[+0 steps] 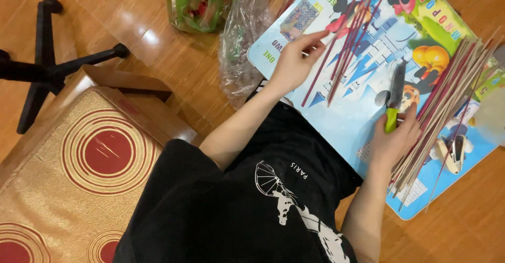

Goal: Trimming the ends of thin wooden sticks using a utility knife on a small table.

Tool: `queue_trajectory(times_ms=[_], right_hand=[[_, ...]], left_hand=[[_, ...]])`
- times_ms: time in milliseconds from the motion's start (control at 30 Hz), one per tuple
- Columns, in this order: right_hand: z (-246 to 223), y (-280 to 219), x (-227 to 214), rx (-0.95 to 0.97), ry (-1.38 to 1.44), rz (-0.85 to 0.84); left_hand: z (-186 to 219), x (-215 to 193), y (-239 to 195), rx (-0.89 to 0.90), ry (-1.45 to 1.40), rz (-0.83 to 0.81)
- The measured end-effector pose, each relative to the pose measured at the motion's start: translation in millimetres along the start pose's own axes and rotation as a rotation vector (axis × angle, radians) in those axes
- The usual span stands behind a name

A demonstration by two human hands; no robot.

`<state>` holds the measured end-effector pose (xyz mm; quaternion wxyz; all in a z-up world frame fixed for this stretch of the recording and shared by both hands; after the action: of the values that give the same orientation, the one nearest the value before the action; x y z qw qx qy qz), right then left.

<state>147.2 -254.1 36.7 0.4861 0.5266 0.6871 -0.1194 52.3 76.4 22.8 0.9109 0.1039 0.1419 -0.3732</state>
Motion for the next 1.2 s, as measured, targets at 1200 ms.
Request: queue_trajectory(times_ms=[1200], right_hand=[[-65,26,-99,0.154,0.912,0.138]], left_hand=[[98,102,-113,0.342,-0.158,-0.592]])
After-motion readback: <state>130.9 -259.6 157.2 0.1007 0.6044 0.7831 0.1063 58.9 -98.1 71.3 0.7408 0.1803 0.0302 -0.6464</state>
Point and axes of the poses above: each hand's wrist, its own y-axis towards the middle knuckle, its own x-axis out of the palm, z = x × y, the point moved 10 cm from there along y, towards the middle knuckle, and after that the axes turned 11 degrees about y, right-handed, at the moved point
